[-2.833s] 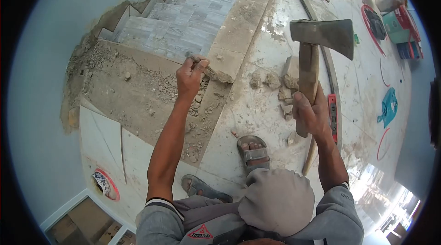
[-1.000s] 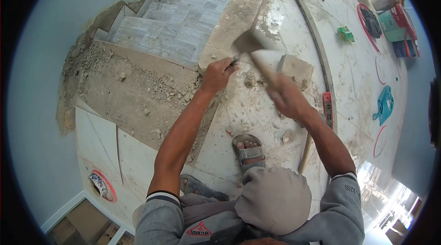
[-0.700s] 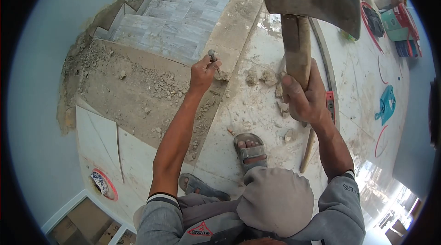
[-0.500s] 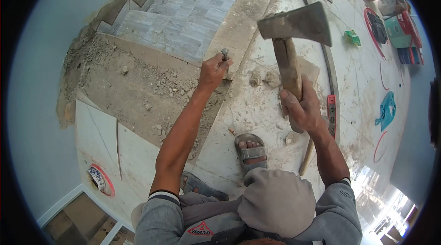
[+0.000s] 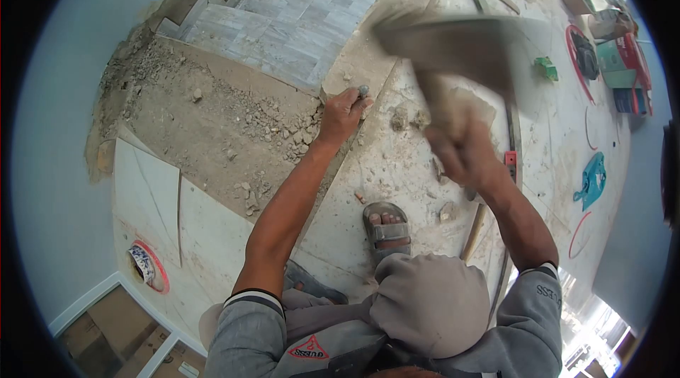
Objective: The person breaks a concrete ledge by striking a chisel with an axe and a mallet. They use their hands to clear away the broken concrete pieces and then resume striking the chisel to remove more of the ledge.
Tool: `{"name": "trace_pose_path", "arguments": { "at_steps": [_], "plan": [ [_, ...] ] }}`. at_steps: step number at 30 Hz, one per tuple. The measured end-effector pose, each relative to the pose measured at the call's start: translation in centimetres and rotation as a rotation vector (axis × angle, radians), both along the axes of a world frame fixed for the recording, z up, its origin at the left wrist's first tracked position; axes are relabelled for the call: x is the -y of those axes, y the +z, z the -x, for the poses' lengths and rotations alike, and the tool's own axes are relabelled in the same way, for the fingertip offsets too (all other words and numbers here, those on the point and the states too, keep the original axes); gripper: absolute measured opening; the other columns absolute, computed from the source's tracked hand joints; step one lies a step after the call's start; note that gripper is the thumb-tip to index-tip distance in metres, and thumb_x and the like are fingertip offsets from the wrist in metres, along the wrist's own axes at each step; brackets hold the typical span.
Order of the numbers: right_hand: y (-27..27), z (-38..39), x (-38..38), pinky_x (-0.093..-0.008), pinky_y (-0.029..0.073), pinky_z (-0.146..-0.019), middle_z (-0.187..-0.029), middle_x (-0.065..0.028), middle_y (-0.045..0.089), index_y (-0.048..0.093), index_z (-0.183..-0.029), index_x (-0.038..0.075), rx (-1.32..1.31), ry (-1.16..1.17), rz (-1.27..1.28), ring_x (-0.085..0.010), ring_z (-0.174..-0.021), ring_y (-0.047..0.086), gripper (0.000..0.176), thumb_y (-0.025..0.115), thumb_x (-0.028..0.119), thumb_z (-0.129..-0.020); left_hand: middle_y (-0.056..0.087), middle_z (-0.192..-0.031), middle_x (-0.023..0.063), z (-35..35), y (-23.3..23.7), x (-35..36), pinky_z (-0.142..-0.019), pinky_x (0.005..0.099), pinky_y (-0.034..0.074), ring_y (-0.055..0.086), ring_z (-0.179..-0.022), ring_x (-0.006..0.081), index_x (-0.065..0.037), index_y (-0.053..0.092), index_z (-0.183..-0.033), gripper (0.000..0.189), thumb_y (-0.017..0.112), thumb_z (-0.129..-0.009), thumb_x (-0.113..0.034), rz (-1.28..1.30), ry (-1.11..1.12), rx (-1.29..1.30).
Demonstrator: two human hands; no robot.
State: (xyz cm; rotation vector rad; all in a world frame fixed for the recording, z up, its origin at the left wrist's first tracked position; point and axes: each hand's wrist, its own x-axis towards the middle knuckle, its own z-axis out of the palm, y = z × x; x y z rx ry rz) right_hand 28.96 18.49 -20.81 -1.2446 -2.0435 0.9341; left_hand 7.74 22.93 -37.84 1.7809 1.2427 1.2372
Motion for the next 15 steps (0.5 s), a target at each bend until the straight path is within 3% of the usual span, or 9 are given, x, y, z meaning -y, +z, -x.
{"name": "trace_pose_path", "arguments": {
  "at_steps": [2,3,7,9,11,13,14,15],
  "plan": [
    [-1.6,-0.2,-1.4,-0.0439,0.044,-0.052,-0.064,-0.021,0.057,0.042,-0.1,0.003,0.516,0.14,0.302,-0.0376,-0.059,0.058,0.029,0.051,0.028,-0.09,0.056,-0.07,0.0148,0.0,0.0,0.1,-0.054,0.0344,0.043,0.055,-0.06,0.0279,0.001,0.053,-0.083,0.019,0.065,-0.083,-0.014,-0.028,0.001,-0.101],
    [-1.5,-0.6,-1.2,-0.0439,0.044,-0.052,-0.064,-0.021,0.057,0.042,-0.1,0.003,0.517,0.128,0.282,-0.0376,-0.059,0.058,0.029,0.051,0.028,-0.09,0.056,-0.07,0.0151,0.0,0.0,-0.3,-0.054,0.0343,0.043,0.055,-0.059,0.0273,0.001,0.053,-0.083,0.019,0.065,-0.083,-0.014,-0.048,-0.005,-0.21],
    [1.2,0.2,-0.2,-0.0426,0.045,-0.053,-0.065,-0.0194,0.058,0.043,-0.101,0.002,0.358,0.057,0.162,-0.036,-0.059,0.059,0.028,0.053,0.025,-0.089,0.057,-0.071,0.0153,0.4,-0.4,-0.1,-0.055,0.0332,0.044,0.056,-0.06,0.0269,0.001,0.053,-0.081,0.02,0.066,-0.082,-0.014,0.009,0.021,-0.212],
    [3.2,0.8,0.1,-0.0384,0.046,-0.053,-0.068,-0.0167,0.059,0.043,-0.107,-0.001,-0.098,-0.073,-0.066,-0.0307,-0.059,0.06,0.033,0.057,0.023,-0.088,0.057,-0.071,0.0158,0.1,-0.6,-0.4,-0.055,0.0325,0.044,0.056,-0.06,0.026,0.002,0.052,-0.08,0.021,0.066,-0.082,-0.014,0.042,-0.036,0.029],
    [1.6,0.5,0.0,-0.0341,0.047,-0.051,-0.069,-0.0144,0.06,0.041,-0.112,-0.004,-0.242,-0.082,-0.082,-0.0251,-0.055,0.058,0.041,0.056,0.026,-0.089,0.058,-0.073,0.0158,0.2,-0.5,0.2,-0.056,0.0328,0.045,0.057,-0.061,0.0256,0.002,0.052,-0.079,0.022,0.067,-0.082,-0.015,0.062,-0.036,0.037],
    [-2.8,-0.9,-1.0,-0.0377,0.046,-0.051,-0.067,-0.0155,0.059,0.04,-0.109,-0.002,0.131,0.084,0.008,-0.0268,-0.054,0.057,0.038,0.051,0.03,-0.091,0.058,-0.073,0.0153,0.0,-0.1,0.1,-0.056,0.0316,0.044,0.055,-0.06,0.024,0.002,0.051,-0.079,0.022,0.066,-0.082,-0.014,-0.012,0.007,0.005],
    [-3.3,-0.8,-1.6,-0.0432,0.045,-0.051,-0.066,-0.0166,0.058,0.041,-0.103,0.002,0.509,0.138,0.337,-0.0299,-0.054,0.057,0.032,0.048,0.032,-0.092,0.058,-0.073,0.0153,0.1,-0.4,0.5,-0.056,0.0316,0.044,0.055,-0.06,0.024,0.002,0.051,-0.079,0.022,0.066,-0.082,-0.014,-0.023,0.011,0.009],
    [-2.5,-0.4,-1.5,-0.0432,0.045,-0.051,-0.066,-0.0166,0.058,0.041,-0.103,0.002,0.51,0.131,0.325,-0.0299,-0.054,0.057,0.032,0.048,0.032,-0.092,0.058,-0.073,0.0152,0.3,-0.8,0.7,-0.056,0.0315,0.044,0.055,-0.06,0.0241,0.002,0.052,-0.08,0.021,0.066,-0.083,-0.015,0.053,0.02,-0.159]
  ]
}}
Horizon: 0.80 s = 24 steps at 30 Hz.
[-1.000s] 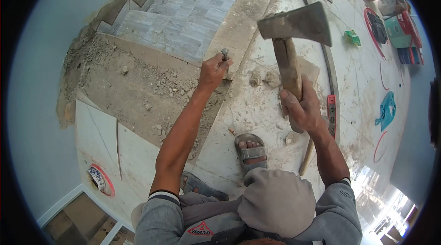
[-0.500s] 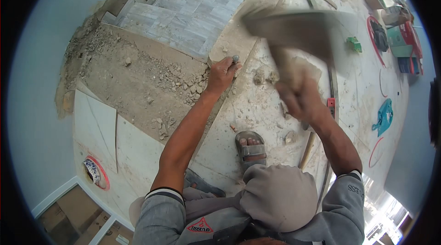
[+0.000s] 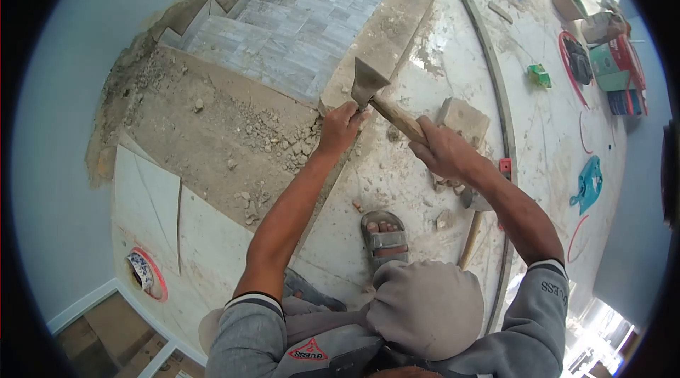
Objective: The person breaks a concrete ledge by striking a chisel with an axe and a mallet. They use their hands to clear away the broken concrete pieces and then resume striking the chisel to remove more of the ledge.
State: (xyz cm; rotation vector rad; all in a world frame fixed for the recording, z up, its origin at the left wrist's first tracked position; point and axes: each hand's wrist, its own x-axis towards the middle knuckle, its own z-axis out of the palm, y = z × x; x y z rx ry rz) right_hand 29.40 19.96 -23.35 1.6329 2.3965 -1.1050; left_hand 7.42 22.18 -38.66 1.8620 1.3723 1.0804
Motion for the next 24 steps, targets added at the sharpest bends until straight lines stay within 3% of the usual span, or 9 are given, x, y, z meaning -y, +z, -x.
{"name": "trace_pose_path", "arguments": {
  "at_steps": [2,4,7,8,11,15,17,20,24],
  "plan": [
    [2.1,0.7,-0.5,-0.0438,0.045,-0.06,-0.074,-0.0167,0.057,0.041,-0.104,0.002,0.034,-0.027,0.07,-0.0299,-0.062,0.056,0.033,0.051,0.03,-0.09,0.059,-0.074,0.0151,0.2,0.0,-1.7,-0.056,0.0313,0.044,0.054,-0.06,0.0242,0.001,0.053,-0.081,0.02,0.065,-0.083,-0.015,0.052,0.026,-0.169],
    [3.5,1.0,1.1,-0.041,0.045,-0.056,-0.07,-0.0163,0.056,0.04,-0.105,0.001,-0.07,-0.012,-0.082,-0.0288,-0.06,0.056,0.034,0.05,0.03,-0.091,0.058,-0.072,0.014,-0.1,1.0,-0.7,-0.055,0.0323,0.043,0.052,-0.058,0.0244,0.001,0.054,-0.082,0.02,0.064,-0.084,-0.016,-0.029,-0.02,0.088],
    [4.5,1.6,1.9,-0.0424,0.047,-0.056,-0.068,-0.0136,0.06,0.042,-0.109,0.001,-0.687,-0.245,-0.366,-0.0286,-0.06,0.061,0.037,0.051,0.031,-0.091,0.055,-0.068,0.0132,-0.2,1.0,-0.6,-0.054,0.034,0.042,0.052,-0.057,0.0255,0.001,0.052,-0.079,0.021,0.064,-0.083,-0.016,0.053,-0.023,0.138],
    [3.5,1.2,1.8,-0.0424,0.047,-0.056,-0.068,-0.0136,0.06,0.042,-0.109,0.001,-0.689,-0.242,-0.37,-0.0286,-0.06,0.061,0.037,0.051,0.031,-0.091,0.054,-0.067,0.013,-0.3,0.7,-0.7,-0.053,0.034,0.042,0.051,-0.055,0.0252,0.001,0.051,-0.077,0.022,0.065,-0.083,-0.015,-0.005,-0.028,0.207],
    [-0.9,-0.6,-0.1,-0.0425,0.046,-0.06,-0.068,-0.0171,0.059,0.043,-0.107,0.002,0.032,0.0,-0.001,-0.0344,-0.064,0.061,0.035,0.053,0.03,-0.09,0.057,-0.069,0.014,0.2,0.0,-1.1,-0.054,0.0327,0.043,0.054,-0.058,0.025,0.001,0.053,-0.078,0.02,0.065,-0.083,-0.014,-0.026,-0.032,-0.053],
    [-0.2,0.0,2.0,-0.0435,0.046,-0.06,-0.069,-0.0191,0.059,0.043,-0.105,0.003,-0.172,-0.105,-0.138,-0.0376,-0.065,0.06,0.031,0.053,0.029,-0.09,0.058,-0.071,0.0147,0.7,-1.4,0.2,-0.054,0.0328,0.043,0.054,-0.059,0.026,0.001,0.054,-0.079,0.02,0.066,-0.082,-0.015,0.009,0.014,0.002],
    [3.3,0.8,1.6,-0.0445,0.046,-0.061,-0.071,-0.0207,0.059,0.043,-0.102,0.004,-0.457,-0.267,-0.177,-0.0378,-0.065,0.06,0.029,0.052,0.027,-0.089,0.06,-0.073,0.015,0.5,0.0,-1.0,-0.057,0.0342,0.045,0.056,-0.063,0.0293,0.0,0.056,-0.08,0.019,0.066,-0.082,-0.016,0.086,-0.016,0.243],
    [1.1,0.8,1.1,-0.0446,0.045,-0.061,-0.069,-0.0196,0.058,0.042,-0.099,0.004,-0.453,-0.185,-0.206,-0.0377,-0.064,0.059,0.027,0.051,0.027,-0.09,0.061,-0.074,0.0151,0.5,0.2,-1.0,-0.059,0.0356,0.046,0.058,-0.065,0.029,0.0,0.058,-0.082,0.016,0.066,-0.082,-0.014,0.05,-0.014,0.137],
    [-1.2,0.6,0.8,-0.0434,0.045,-0.06,-0.071,-0.0185,0.058,0.042,-0.097,0.004,-0.141,-0.067,0.069,-0.0332,-0.062,0.058,0.027,0.05,0.029,-0.091,0.061,-0.073,0.015,0.9,0.1,-1.6,-0.059,0.0357,0.045,0.059,-0.065,0.0272,0.0,0.06,-0.086,0.016,0.063,-0.084,-0.016,-0.052,-0.002,0.017]
  ]
}}
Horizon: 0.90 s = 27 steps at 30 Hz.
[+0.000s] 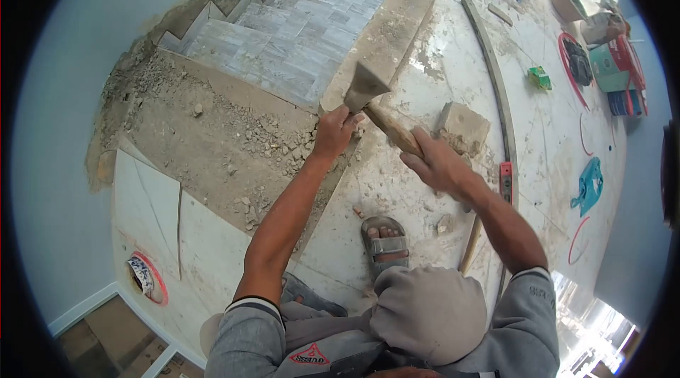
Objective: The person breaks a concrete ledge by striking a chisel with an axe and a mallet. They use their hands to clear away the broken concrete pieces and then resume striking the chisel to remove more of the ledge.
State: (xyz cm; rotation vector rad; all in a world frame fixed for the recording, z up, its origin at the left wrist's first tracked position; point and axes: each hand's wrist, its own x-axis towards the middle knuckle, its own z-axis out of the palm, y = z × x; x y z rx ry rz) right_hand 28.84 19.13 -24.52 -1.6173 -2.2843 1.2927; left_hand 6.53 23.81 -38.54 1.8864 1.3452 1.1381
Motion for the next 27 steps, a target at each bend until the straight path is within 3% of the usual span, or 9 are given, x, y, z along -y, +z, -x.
{"name": "trace_pose_path", "arguments": {
  "at_steps": [3,5,6,9,11,15,20,24,27],
  "plan": [
    [0.2,-0.2,2.6,-0.0373,0.044,-0.056,-0.069,-0.0144,0.054,0.044,-0.099,0.002,-0.183,-0.193,0.036,-0.0237,-0.058,0.054,0.03,0.051,0.029,-0.09,0.058,-0.069,0.0131,1.4,-0.6,1.5,-0.057,0.0355,0.044,0.057,-0.061,0.0247,-0.001,0.06,-0.093,0.019,0.059,-0.086,-0.019,0.252,0.065,0.095],
    [-0.3,-1.0,3.3,-0.031,0.042,-0.052,-0.066,-0.0071,0.051,0.045,-0.101,0.0,-0.362,-0.405,0.16,-0.0143,-0.056,0.05,0.034,0.053,0.031,-0.088,0.056,-0.067,0.006,3.3,-1.4,1.1,-0.054,0.029,0.042,0.05,-0.057,0.0125,-0.002,0.059,-0.102,0.026,0.051,-0.092,-0.025,0.284,-0.023,0.082],
    [-1.1,-1.7,4.2,-0.031,0.042,-0.052,-0.066,-0.0071,0.051,0.045,-0.101,0.0,-0.366,-0.399,0.162,-0.0143,-0.056,0.05,0.034,0.053,0.031,-0.088,0.056,-0.067,0.006,4.4,-1.8,1.3,-0.054,0.029,0.042,0.05,-0.057,0.0125,-0.002,0.059,-0.102,0.026,0.051,-0.092,-0.025,0.284,-0.016,0.077],
    [-3.0,-2.9,7.2,-0.0297,0.043,-0.05,-0.065,-0.0064,0.052,0.046,-0.101,0.0,-0.34,-0.451,0.248,-0.0133,-0.054,0.05,0.035,0.054,0.031,-0.087,0.056,-0.07,0.0023,7.1,-3.1,2.0,-0.055,0.028,0.043,0.051,-0.06,0.0102,-0.003,0.055,-0.103,0.024,0.049,-0.093,-0.024,0.674,0.083,0.16],
    [-3.7,-3.2,9.4,-0.0285,0.043,-0.049,-0.064,-0.0062,0.052,0.047,-0.1,0.001,-0.318,-0.526,0.277,-0.013,-0.052,0.052,0.035,0.056,0.032,-0.087,0.06,-0.082,0.0031,7.9,-4.3,2.5,-0.062,0.0272,0.047,0.057,-0.073,0.0105,-0.005,0.053,-0.1,0.021,0.049,-0.094,-0.024,0.762,0.173,0.587],
    [-6.4,-3.0,12.4,-0.0265,0.044,-0.047,-0.065,-0.0053,0.054,0.047,-0.099,0.0,-0.433,-0.638,0.413,-0.0118,-0.05,0.053,0.036,0.059,0.033,-0.087,0.061,-0.096,0.0058,5.9,-1.5,1.7,-0.074,0.0279,0.048,0.06,-0.086,0.0139,-0.005,0.05,-0.098,0.019,0.049,-0.095,-0.024,0.599,0.268,0.86],
    [-6.1,-2.3,11.8,-0.0264,0.044,-0.048,-0.065,-0.0053,0.054,0.047,-0.1,0.001,-0.428,-0.629,0.404,-0.0116,-0.051,0.052,0.035,0.059,0.031,-0.087,0.061,-0.105,0.0085,3.9,-0.3,-0.5,-0.083,0.0301,0.046,0.059,-0.094,0.0156,-0.006,0.049,-0.102,0.019,0.049,-0.095,-0.023,0.393,0.076,0.642],
    [-5.4,-2.2,10.5,-0.0272,0.044,-0.049,-0.066,-0.0054,0.054,0.048,-0.104,0.0,-0.372,-0.555,0.337,-0.0118,-0.052,0.052,0.036,0.058,0.031,-0.087,0.062,-0.102,0.0078,2.9,-0.6,-0.7,-0.083,0.0281,0.045,0.058,-0.093,0.0135,-0.005,0.051,-0.1,0.018,0.05,-0.094,-0.022,0.381,0.076,0.664],
    [-4.8,-1.7,10.1,-0.0274,0.044,-0.051,-0.068,-0.0059,0.055,0.048,-0.107,-0.001,-0.402,-0.539,0.276,-0.0123,-0.054,0.053,0.039,0.058,0.031,-0.087,0.063,-0.099,0.0061,2.6,-0.6,-0.4,-0.081,0.0259,0.044,0.056,-0.091,0.0115,-0.005,0.054,-0.097,0.018,0.052,-0.093,-0.022,0.275,0.122,0.491]
  ]
}}
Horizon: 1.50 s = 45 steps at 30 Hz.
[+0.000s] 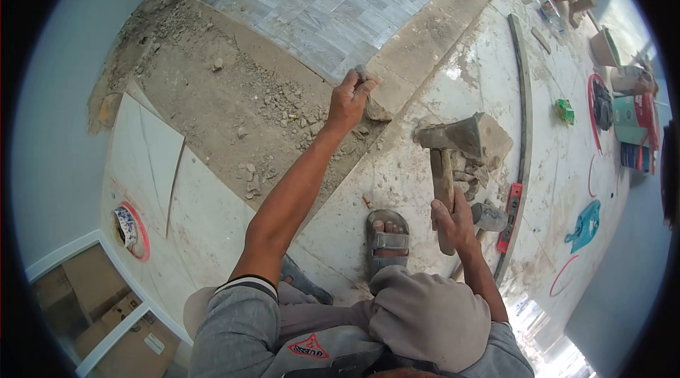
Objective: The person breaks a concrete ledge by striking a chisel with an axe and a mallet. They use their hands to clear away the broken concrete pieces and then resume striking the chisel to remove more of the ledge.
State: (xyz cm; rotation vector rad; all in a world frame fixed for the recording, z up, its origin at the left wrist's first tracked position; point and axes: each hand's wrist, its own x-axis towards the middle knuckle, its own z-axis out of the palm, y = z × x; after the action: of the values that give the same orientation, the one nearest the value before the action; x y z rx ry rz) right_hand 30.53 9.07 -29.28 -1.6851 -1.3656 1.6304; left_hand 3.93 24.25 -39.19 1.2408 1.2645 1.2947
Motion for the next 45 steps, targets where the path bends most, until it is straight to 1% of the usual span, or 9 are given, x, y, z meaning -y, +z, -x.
{"name": "trace_pose_path", "arguments": {
  "at_steps": [12,19,24,27,31,34,39,43,45],
  "plan": [
    [3.0,2.9,-4.2,-0.0305,0.045,-0.057,-0.078,-0.0093,0.057,0.044,-0.115,-0.002,-0.066,0.187,-0.405,-0.0152,-0.061,0.056,0.039,0.059,0.02,-0.087,0.064,-0.094,0.0018,0.0,-1.5,0.9,-0.079,0.0268,0.044,0.056,-0.085,0.0112,-0.005,0.054,-0.096,0.019,0.053,-0.093,-0.023,-0.051,0.096,0.0],
    [9.0,5.3,-7.4,-0.0323,0.046,-0.06,-0.078,-0.0126,0.059,0.042,-0.117,-0.005,0.282,0.398,-0.566,-0.0179,-0.065,0.057,0.044,0.06,0.018,-0.085,0.065,-0.089,0.0099,-1.2,-1.1,3.6,-0.063,0.0377,0.049,0.063,-0.076,0.0261,-0.008,0.049,-0.099,0.013,0.05,-0.093,-0.019,-0.214,0.11,-0.273],
    [13.0,7.6,-8.6,-0.0262,0.045,-0.053,-0.073,-0.0091,0.052,0.046,-0.088,-0.003,-0.262,0.43,-0.958,-0.0162,-0.058,0.052,0.029,0.055,0.024,-0.089,0.061,-0.085,0.0149,-1.8,-2.6,4.5,-0.067,0.041,0.049,0.061,-0.081,0.0368,-0.007,0.052,-0.105,0.021,0.052,-0.084,-0.003,-0.245,0.067,-0.221],
    [8.8,6.0,-8.3,-0.0355,0.039,-0.047,-0.061,-0.0096,0.053,0.052,-0.088,0.0,0.018,0.522,-0.968,-0.0246,-0.048,0.048,0.018,0.058,0.018,-0.087,0.061,-0.091,0.0162,-1.7,-3.7,4.6,-0.069,0.0421,0.049,0.06,-0.086,0.0373,-0.006,0.051,-0.109,0.028,0.051,-0.082,0.001,-0.336,0.076,-0.274],
    [6.1,5.7,-9.6,-0.0488,0.044,-0.06,-0.073,-0.0265,0.058,0.044,-0.114,0.001,0.692,0.806,-0.523,-0.0484,-0.07,0.055,0.037,0.056,0.024,-0.087,0.06,-0.087,0.0162,-2.1,-3.7,4.5,-0.062,0.0449,0.048,0.06,-0.077,0.0376,-0.005,0.048,-0.1,0.02,0.057,-0.083,-0.004,-0.433,0.148,-0.359],
    [11.3,7.7,-7.2,-0.0465,0.045,-0.058,-0.072,-0.0258,0.059,0.045,-0.112,0.0,0.52,0.624,-0.511,-0.0462,-0.069,0.058,0.035,0.057,0.022,-0.087,0.06,-0.087,0.0166,-2.4,-4.2,5.5,-0.063,0.0444,0.048,0.061,-0.078,0.0373,-0.004,0.047,-0.097,0.017,0.057,-0.083,-0.004,-0.369,0.169,-0.341],
    [11.9,9.1,-7.1,-0.0294,0.042,-0.046,-0.066,-0.0138,0.053,0.053,-0.077,-0.003,-0.458,0.304,-0.97,-0.0177,-0.051,0.051,0.029,0.053,0.023,-0.09,0.06,-0.084,0.0182,-1.0,-2.5,4.8,-0.062,0.0429,0.048,0.061,-0.08,0.0375,-0.003,0.046,-0.096,0.016,0.057,-0.085,-0.006,-0.322,0.066,-0.262],
    [4.8,5.6,-10.3,-0.0466,0.044,-0.054,-0.072,-0.0239,0.058,0.046,-0.101,0.002,0.738,0.796,-0.47,-0.0406,-0.064,0.059,0.025,0.055,0.023,-0.088,0.059,-0.082,0.02,-1.0,-3.5,4.5,-0.061,0.0426,0.047,0.06,-0.077,0.0386,0.0,0.049,-0.097,0.015,0.056,-0.086,-0.008,-0.423,0.2,-0.365],
    [8.7,7.5,-10.1,-0.0501,0.043,-0.058,-0.078,-0.0258,0.06,0.042,-0.109,0.003,0.739,0.824,-0.401,-0.0458,-0.074,0.057,0.03,0.054,0.021,-0.088,0.059,-0.083,0.0203,0.5,-3.3,2.6,-0.061,0.0423,0.047,0.06,-0.076,0.0381,0.002,0.049,-0.098,0.017,0.056,-0.087,-0.009,-0.471,0.157,-0.423]
  ]
}}
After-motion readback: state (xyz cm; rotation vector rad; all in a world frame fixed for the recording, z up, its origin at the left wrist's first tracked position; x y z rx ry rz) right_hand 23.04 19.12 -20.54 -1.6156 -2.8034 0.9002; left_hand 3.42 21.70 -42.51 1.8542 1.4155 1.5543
